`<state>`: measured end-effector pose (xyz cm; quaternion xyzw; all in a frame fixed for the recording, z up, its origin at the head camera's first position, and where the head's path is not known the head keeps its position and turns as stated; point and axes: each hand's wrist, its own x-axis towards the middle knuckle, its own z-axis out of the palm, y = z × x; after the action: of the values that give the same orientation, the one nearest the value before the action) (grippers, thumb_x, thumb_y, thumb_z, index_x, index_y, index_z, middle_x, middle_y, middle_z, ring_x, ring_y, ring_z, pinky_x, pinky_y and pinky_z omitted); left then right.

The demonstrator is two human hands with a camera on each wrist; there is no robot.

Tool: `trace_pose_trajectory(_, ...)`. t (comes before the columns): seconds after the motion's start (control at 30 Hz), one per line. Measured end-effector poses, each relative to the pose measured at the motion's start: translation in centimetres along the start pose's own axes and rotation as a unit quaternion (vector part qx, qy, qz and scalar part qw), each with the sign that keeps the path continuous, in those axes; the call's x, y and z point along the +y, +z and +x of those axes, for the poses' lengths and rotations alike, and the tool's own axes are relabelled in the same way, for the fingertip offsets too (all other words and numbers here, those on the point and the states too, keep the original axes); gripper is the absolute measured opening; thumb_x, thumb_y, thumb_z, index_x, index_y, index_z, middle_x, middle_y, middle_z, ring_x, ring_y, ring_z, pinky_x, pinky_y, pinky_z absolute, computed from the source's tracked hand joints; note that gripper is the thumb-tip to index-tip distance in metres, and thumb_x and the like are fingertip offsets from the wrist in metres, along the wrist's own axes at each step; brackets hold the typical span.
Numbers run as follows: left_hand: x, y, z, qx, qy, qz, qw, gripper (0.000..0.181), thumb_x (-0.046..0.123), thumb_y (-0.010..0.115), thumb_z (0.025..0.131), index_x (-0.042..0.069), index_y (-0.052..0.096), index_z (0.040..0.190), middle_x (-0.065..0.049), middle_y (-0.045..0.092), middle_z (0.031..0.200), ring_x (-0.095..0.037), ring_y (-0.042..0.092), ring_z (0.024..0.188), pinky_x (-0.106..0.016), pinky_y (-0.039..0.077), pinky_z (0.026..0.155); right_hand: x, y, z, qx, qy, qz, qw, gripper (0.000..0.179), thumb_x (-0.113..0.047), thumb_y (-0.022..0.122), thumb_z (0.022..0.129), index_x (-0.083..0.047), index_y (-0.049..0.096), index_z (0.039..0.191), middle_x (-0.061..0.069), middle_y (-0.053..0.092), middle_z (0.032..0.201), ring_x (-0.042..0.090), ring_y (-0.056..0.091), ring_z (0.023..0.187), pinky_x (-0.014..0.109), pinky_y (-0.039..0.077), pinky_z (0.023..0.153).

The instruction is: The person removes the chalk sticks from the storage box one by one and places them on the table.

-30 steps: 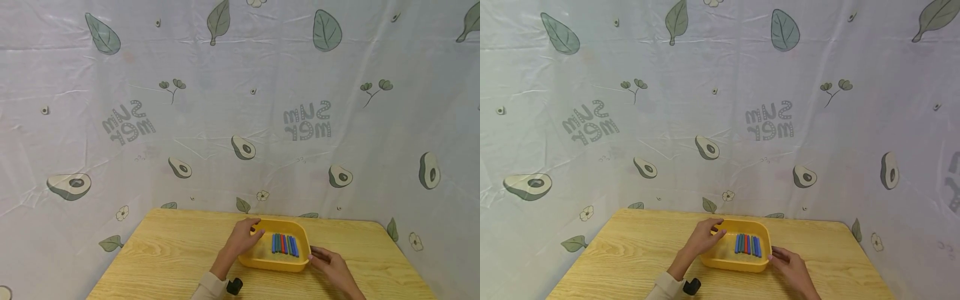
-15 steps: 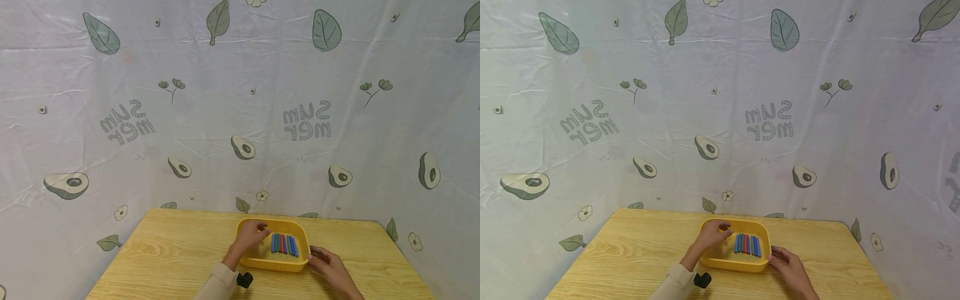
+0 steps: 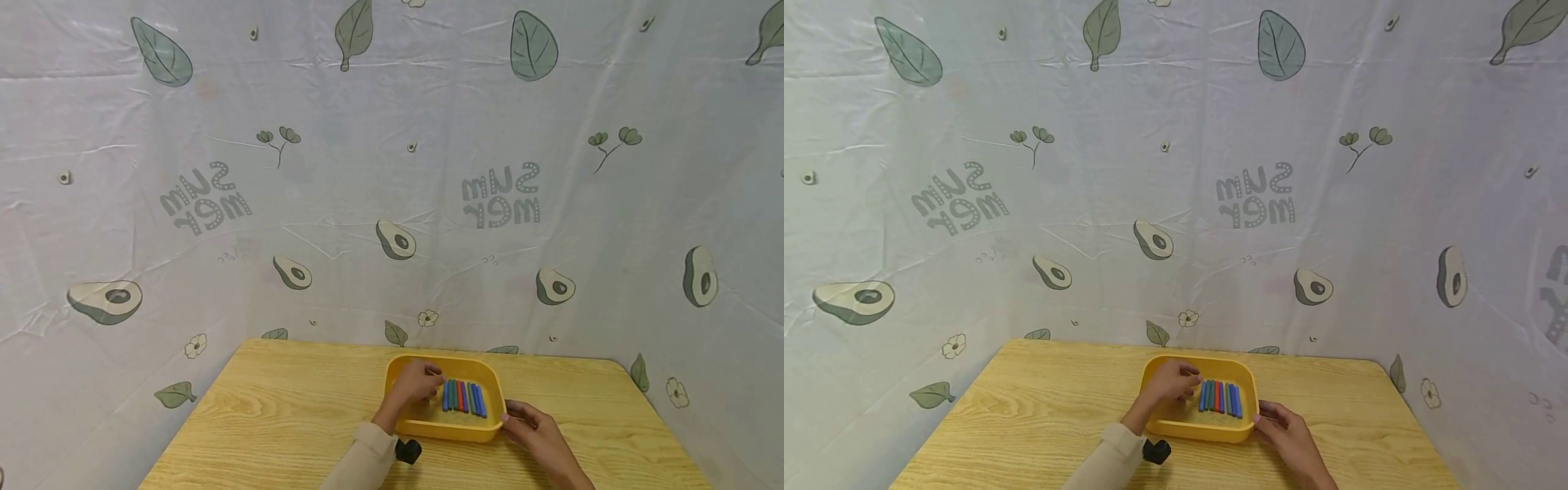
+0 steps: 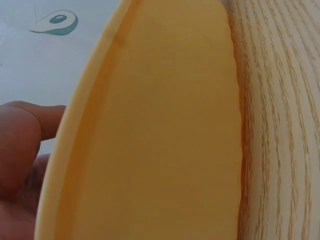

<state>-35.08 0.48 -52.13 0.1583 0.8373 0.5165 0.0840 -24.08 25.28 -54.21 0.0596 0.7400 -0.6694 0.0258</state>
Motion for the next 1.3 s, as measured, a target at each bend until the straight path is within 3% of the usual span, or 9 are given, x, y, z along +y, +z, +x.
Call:
trace_pose_trajectory(0.23, 0.0, 1.2, 0.5, 0.008, -0.037, 0.02, 0.9991, 0.031, 0.02, 0.073, 0.09, 0.0, 0.072, 0.113, -0.007, 0.072, 0.083, -0.026, 0.069, 0.063, -0.038, 0.059, 0.055, 0.3, 0.0, 0.2, 0.021, -0.004, -0.026, 0.9994, 0.056, -0.025, 0.067, 0.096, 0.004, 0.051, 0.14, 0.024, 0.058, 0.132, 0.032, 0.063, 0.116, 0.036, 0.057, 0.089)
trace_pose_trajectory(0.5, -0.1, 2.0, 0.5, 0.033, -0.077, 0.01, 0.9964, 0.023, 0.014, 0.078, 0.085, 0.0, 0.073, 0.103, -0.006, 0.069, 0.081, -0.022, 0.068, 0.06, -0.035, 0.058, 0.051, 0.6, 0.0, 0.5, 0.031, -0.018, -0.041, 0.9985, 0.054, -0.027, 0.068, 0.095, 0.003, 0.055, 0.137, 0.021, 0.062, 0.129, 0.03, 0.064, 0.114, 0.032, 0.058, 0.087)
trace_pose_trajectory(0.77, -0.4, 3.0, 1.3, 0.073, -0.054, 0.069, 0.9935, 0.016, 0.011, 0.085, 0.076, 0.001, 0.075, 0.083, -0.004, 0.066, 0.07, -0.016, 0.063, 0.055, -0.03, 0.055, 0.047, 0.7, -0.1, 0.5, 0.033, -0.02, -0.05, 0.998, 0.053, -0.028, 0.068, 0.095, 0.002, 0.056, 0.137, 0.02, 0.062, 0.129, 0.029, 0.064, 0.114, 0.032, 0.058, 0.087)
trace_pose_trajectory(0.9, -0.8, 3.4, 1.7, 0.092, -0.062, 0.084, 0.9903, 0.022, 0.008, 0.089, 0.07, 0.001, 0.075, 0.086, -0.005, 0.066, 0.073, -0.015, 0.063, 0.053, -0.029, 0.055, 0.046, 0.6, -0.1, 0.6, 0.032, -0.017, -0.05, 0.9981, 0.054, -0.03, 0.068, 0.094, 0.001, 0.056, 0.137, 0.02, 0.062, 0.129, 0.029, 0.064, 0.114, 0.032, 0.058, 0.087)
trace_pose_trajectory(1.1, -0.9, 3.5, 1.8, 0.1, -0.071, 0.093, 0.9881, 0.025, 0.004, 0.09, 0.067, 0.001, 0.077, 0.089, -0.007, 0.069, 0.075, -0.016, 0.065, 0.052, -0.031, 0.056, 0.048, 0.6, 0.1, 0.5, 0.033, -0.004, -0.053, 0.998, 0.056, -0.031, 0.069, 0.094, 0.001, 0.055, 0.138, 0.02, 0.061, 0.13, 0.028, 0.064, 0.115, 0.033, 0.058, 0.088)
trace_pose_trajectory(1.3, -0.5, 3.4, 1.6, 0.101, -0.075, 0.102, 0.9867, 0.012, 0.001, 0.085, 0.066, 0.007, 0.075, 0.07, 0.0, 0.065, 0.061, -0.015, 0.062, 0.048, -0.03, 0.054, 0.047, 0.5, 0.1, 0.3, 0.032, -0.007, -0.051, 0.9981, 0.055, -0.03, 0.067, 0.095, 0.001, 0.054, 0.139, 0.021, 0.06, 0.132, 0.03, 0.063, 0.117, 0.033, 0.057, 0.089)
